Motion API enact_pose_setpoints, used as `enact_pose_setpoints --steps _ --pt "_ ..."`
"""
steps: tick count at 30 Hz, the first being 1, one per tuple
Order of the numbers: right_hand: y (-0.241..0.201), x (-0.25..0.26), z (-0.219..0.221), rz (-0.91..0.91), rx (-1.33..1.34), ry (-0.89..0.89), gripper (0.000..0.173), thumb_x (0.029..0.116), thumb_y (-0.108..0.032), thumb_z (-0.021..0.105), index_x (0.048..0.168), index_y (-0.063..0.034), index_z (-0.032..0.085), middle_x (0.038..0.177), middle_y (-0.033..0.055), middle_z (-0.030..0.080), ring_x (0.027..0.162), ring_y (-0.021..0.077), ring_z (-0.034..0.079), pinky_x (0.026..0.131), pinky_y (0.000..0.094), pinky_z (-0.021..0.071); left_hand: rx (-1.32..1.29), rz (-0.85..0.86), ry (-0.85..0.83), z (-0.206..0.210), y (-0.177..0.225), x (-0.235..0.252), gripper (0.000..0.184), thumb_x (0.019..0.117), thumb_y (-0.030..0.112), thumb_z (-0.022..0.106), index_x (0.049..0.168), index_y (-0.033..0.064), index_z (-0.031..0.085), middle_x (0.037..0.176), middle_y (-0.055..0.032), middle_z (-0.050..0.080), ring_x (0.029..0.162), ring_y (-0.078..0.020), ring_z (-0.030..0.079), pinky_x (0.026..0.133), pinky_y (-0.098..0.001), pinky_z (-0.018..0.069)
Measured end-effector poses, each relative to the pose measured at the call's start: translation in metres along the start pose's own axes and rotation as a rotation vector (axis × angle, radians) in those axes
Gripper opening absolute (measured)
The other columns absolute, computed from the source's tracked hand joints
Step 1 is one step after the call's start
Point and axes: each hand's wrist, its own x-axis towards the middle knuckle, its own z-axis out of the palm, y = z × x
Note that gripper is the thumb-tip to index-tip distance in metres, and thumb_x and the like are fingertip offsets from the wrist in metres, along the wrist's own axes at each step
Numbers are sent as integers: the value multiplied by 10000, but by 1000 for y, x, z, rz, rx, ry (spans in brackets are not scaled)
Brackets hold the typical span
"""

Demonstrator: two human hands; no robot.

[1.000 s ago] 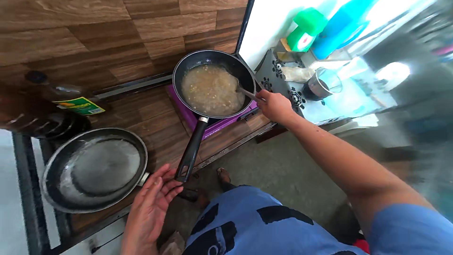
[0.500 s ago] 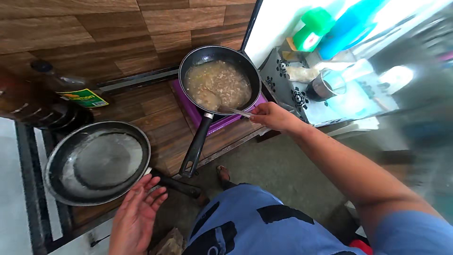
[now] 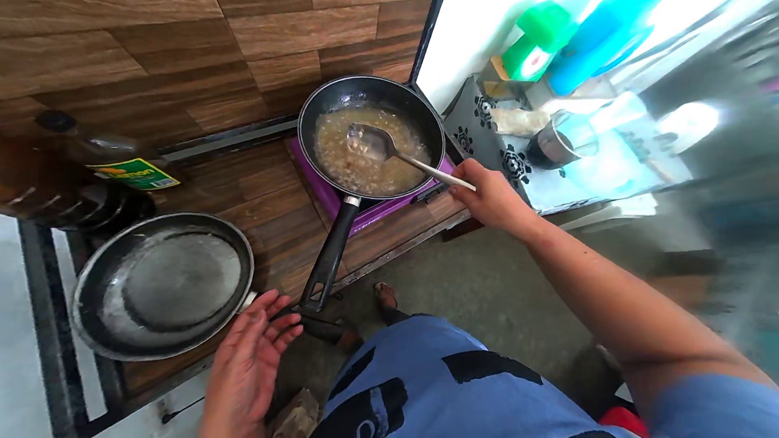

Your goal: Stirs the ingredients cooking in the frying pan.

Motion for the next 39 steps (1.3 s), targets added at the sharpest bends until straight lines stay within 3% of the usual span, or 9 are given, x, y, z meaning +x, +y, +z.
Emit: enact_pose_setpoints --steps 4,8,10,15,21,26,30,34,39 --pt "-6 -23 -11 -142 -269 108 125 1035 -117 582 1116 -22 592 849 154 650 711 341 664 597 535 531 40 23 -41 13 1 3 337 1078 174 341 1287 86 590 1143 -14 720 875 -148 735 712 -299 635" --pt "-12 -46 -11 -259 -425 77 226 1006 -79 584 1226 -64 631 1049 176 689 678 360 688 527 533 539 96 46 -54 22 1 7 340 1060 194 385 1313 75 579 1167 -11 705 902 -140 723 715 -304 630" --pt "-8 -49 -4 -302 -451 70 324 982 -53 589 1286 -133 667 1012 173 679 601 342 654 477 503 515 114 53 -55 26 1 9 348 1056 198 387 1321 69 572 1172 -11 702 910 -141 722 715 -306 629" --pt "1 -27 15 -295 -476 99 471 932 5 592 1325 -233 697 1037 188 672 576 328 638 471 484 502 158 76 -76 34 2 12 367 1040 213 410 1338 61 561 1184 -8 696 946 -137 716 733 -306 626" --pt "8 27 31 -360 -443 200 479 931 12 587 1313 -252 705 1073 212 667 582 336 641 465 485 503 192 87 -40 38 4 11 355 1049 188 397 1330 53 567 1160 -12 694 935 -133 713 741 -300 626" --pt "2 75 21 -245 -425 57 504 987 -19 515 1399 -286 630 1171 226 651 678 387 669 550 542 525 198 102 -3 39 7 7 347 1061 161 352 1327 63 554 1167 12 703 949 -116 716 770 -295 622" --pt "4 110 0 -93 -302 -70 403 1069 -119 449 1429 -242 583 1125 210 712 935 463 701 730 656 535 187 104 11 40 6 7 340 1074 169 339 1326 89 553 1158 31 712 921 -106 720 736 -281 622" --pt "14 140 -18 17 -242 -113 388 1078 -183 468 1440 -272 575 1002 212 726 930 458 699 762 671 525 188 61 -21 45 7 6 343 1084 198 357 1353 86 537 1047 24 741 810 -123 739 633 -301 636" --pt "22 158 -37 60 -205 -72 334 1072 -195 501 1360 -277 648 1106 190 727 1022 435 691 815 671 514 266 38 -86 55 8 10 328 1065 156 414 1340 53 560 944 9 751 682 -98 719 567 -241 612"
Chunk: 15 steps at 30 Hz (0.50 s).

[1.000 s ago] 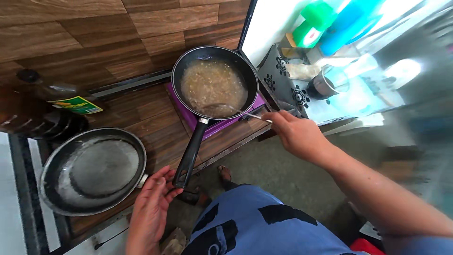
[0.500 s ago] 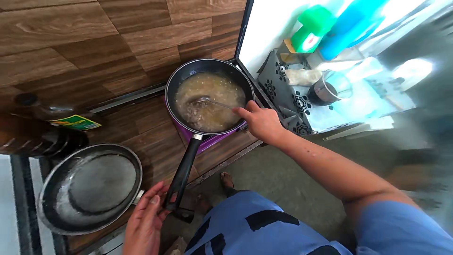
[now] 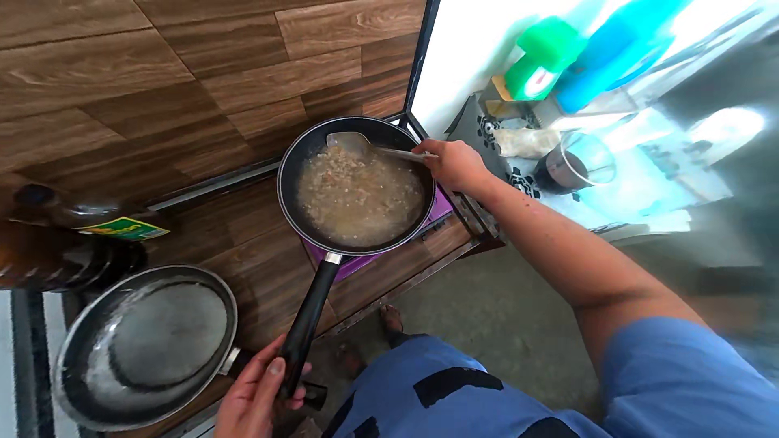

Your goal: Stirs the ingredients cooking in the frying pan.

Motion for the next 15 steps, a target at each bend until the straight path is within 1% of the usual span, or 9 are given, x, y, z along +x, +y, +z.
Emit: enact_pose_setpoints --steps 3,6,7,9,11,13,15 --pt "2 5 -8 -5 -31 23 315 1066 -200 521 1348 -256 650 1103 198 723 1024 447 685 808 675 512 24 -25 -30 2 4 3 323 1059 134 391 1307 56 584 879 1 756 633 -87 701 551 -228 597" --pt "-6 7 -16 19 -121 38 314 1057 -207 525 1339 -245 655 1107 201 721 1041 450 681 811 675 506 70 -24 -100 0 11 11 364 1035 130 382 1334 50 575 902 -15 770 619 -84 697 540 -224 586" --pt "-10 8 -17 21 -163 47 310 1054 -218 516 1328 -230 660 1101 202 723 1043 451 683 805 674 505 96 -24 -124 0 14 14 377 1030 133 391 1350 44 569 916 -19 769 610 -83 689 529 -222 578" --pt "-15 10 -18 5 -235 75 301 1062 -259 491 1274 -167 685 1082 215 724 1037 460 685 786 678 501 142 -29 -172 4 19 22 364 1044 167 423 1358 49 565 922 -24 770 565 -69 661 487 -205 553" --pt "-17 14 -20 25 -273 71 322 1077 -310 473 1220 -139 705 1091 206 724 1049 447 685 789 672 504 173 -52 -216 8 23 28 318 1063 213 420 1297 75 584 847 -14 755 492 -47 609 426 -178 503" --pt "-15 18 -24 67 -270 49 328 1076 -338 480 1194 -145 717 1105 198 723 1065 440 680 797 676 503 194 -71 -249 9 24 30 296 1063 261 407 1237 103 588 761 15 694 454 -36 557 394 -168 467" --pt "-13 17 -30 110 -269 41 316 1070 -341 497 1184 -153 725 1121 201 719 1085 441 672 807 681 497 179 -79 -248 8 23 30 301 1060 269 404 1244 108 580 719 29 643 441 -31 526 383 -163 448"
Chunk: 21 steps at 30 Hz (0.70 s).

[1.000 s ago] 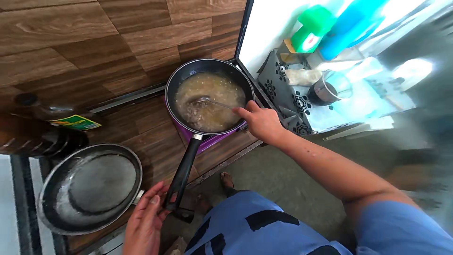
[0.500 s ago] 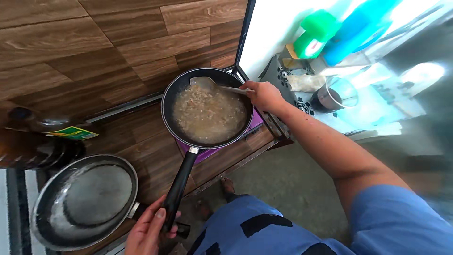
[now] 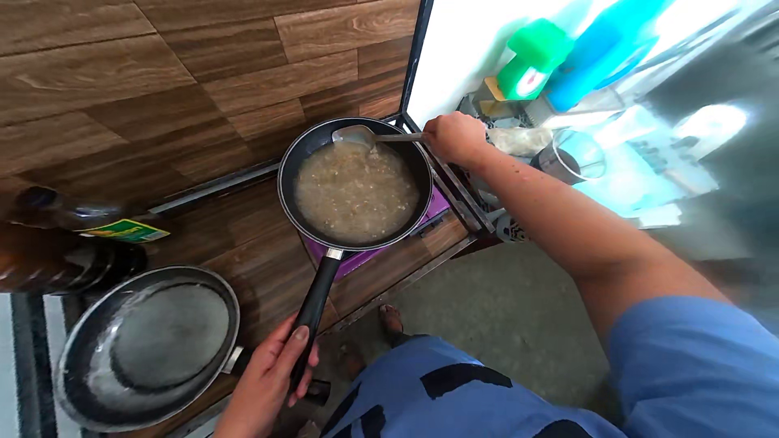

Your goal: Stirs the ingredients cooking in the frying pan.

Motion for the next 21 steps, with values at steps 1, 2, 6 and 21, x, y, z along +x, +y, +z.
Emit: enact_pose_setpoints --steps 1,2,6,21 --pt "2 -1 -3 20 -6 2 311 1064 -337 507 1181 -153 729 1132 204 718 1094 446 668 813 689 496 -9 -1 1 0 -1 -1 301 1064 270 401 1250 109 576 708 33 631 435 -27 517 379 -159 441" --pt "5 -3 -5 40 -15 4 309 1061 -339 513 1182 -153 729 1144 206 716 1104 450 664 819 693 492 -12 1 -1 1 -1 -1 295 1065 269 397 1248 115 571 703 40 623 430 -21 508 376 -154 436" --pt "6 -15 -11 86 -79 28 317 1068 -345 504 1185 -149 724 1154 215 712 1113 456 662 820 691 491 -27 -1 -5 2 0 -1 283 1062 258 394 1224 111 574 691 29 612 415 -28 492 362 -158 421" --pt "4 -138 -6 160 -224 23 309 1092 -275 461 1115 -42 662 957 259 697 957 493 685 701 652 496 -111 -9 -96 -1 3 8 349 1064 174 351 1366 84 500 876 -60 736 437 -78 570 383 -201 483"
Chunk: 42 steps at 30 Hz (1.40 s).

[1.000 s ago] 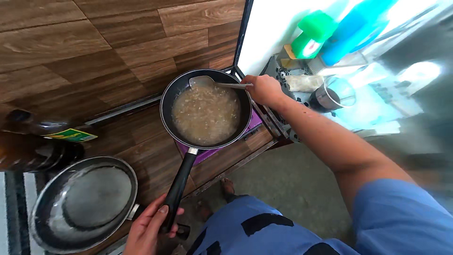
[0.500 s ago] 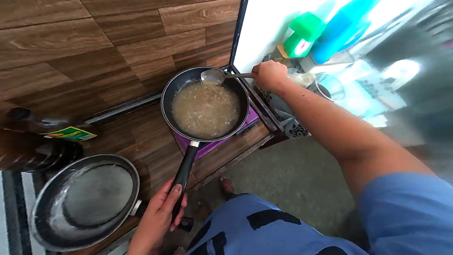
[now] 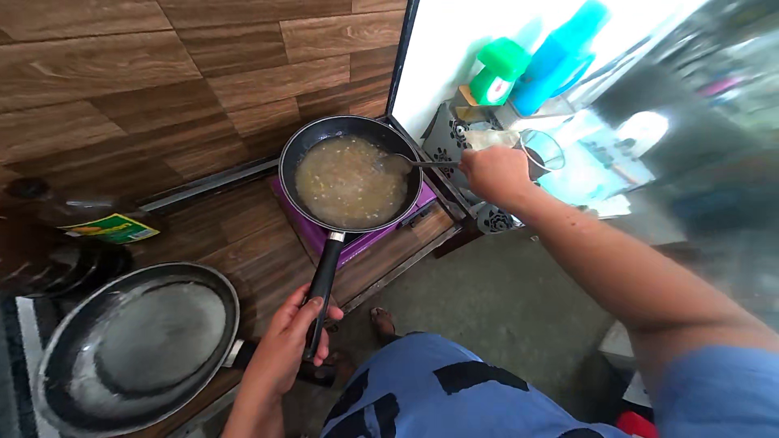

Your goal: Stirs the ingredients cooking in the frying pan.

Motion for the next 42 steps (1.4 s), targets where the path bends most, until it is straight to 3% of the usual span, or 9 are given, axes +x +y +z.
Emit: enact_pose_setpoints --steps 9,14,23,26,30,32,34,38,42 --pt "-25 37 9 33 52 -16 265 1023 -134 517 1227 -111 684 1063 253 705 1013 474 681 721 645 504 14 0 6 1 1 -1 353 1052 182 367 1359 82 509 753 -21 647 425 -67 536 373 -196 475" --pt "-28 68 7 28 85 1 219 1023 -182 540 1152 -102 698 1087 248 703 1036 477 675 734 660 504 28 -2 -5 -3 1 1 361 1043 199 381 1360 102 524 717 -16 625 415 -69 526 365 -198 468" --pt "-23 106 22 3 158 21 272 1055 -294 516 1213 -174 703 1140 213 716 1092 461 670 793 677 501 40 2 -16 -6 3 1 354 1024 199 390 1310 107 577 624 1 580 391 -64 504 350 -195 445" --pt "-28 105 39 -40 187 41 303 1069 -286 498 1313 -211 660 1118 233 714 1064 478 674 786 671 509 45 -8 -7 -4 4 0 336 1029 190 381 1290 105 574 627 6 580 387 -60 496 349 -191 439" --pt "-30 85 43 -89 196 87 348 1092 -266 463 1405 -236 613 1102 226 719 1029 469 688 769 652 518 -3 18 -3 0 -1 -6 334 1067 212 356 1296 68 552 861 -36 735 482 -87 616 428 -225 541" --pt "-29 64 33 -59 202 83 352 1085 -226 459 1403 -219 611 1104 222 720 1033 463 688 766 645 519 -41 27 30 -2 -4 -10 399 1091 251 344 1387 54 524 1077 -79 748 673 -169 730 541 -306 624" --pt "-26 46 28 -23 203 69 343 1075 -200 464 1379 -188 622 1083 233 717 1020 470 688 753 646 518 -95 47 81 -9 -8 -14 475 1098 281 354 1499 47 460 1191 -118 697 829 -238 749 625 -375 652" --pt "-22 17 34 28 212 -34 298 1071 -257 490 1281 -149 670 1075 235 714 1024 475 682 762 670 514 -115 112 146 -29 -19 -30 470 1079 287 375 1468 46 482 1265 -105 684 944 -240 744 721 -410 650" --pt "-34 -17 44 45 229 6 378 1061 -166 484 1409 -231 616 1175 233 691 1014 468 681 752 651 517 -124 122 184 -50 -28 -49 403 1081 237 359 1412 65 512 1216 -54 706 912 -207 743 719 -375 647"
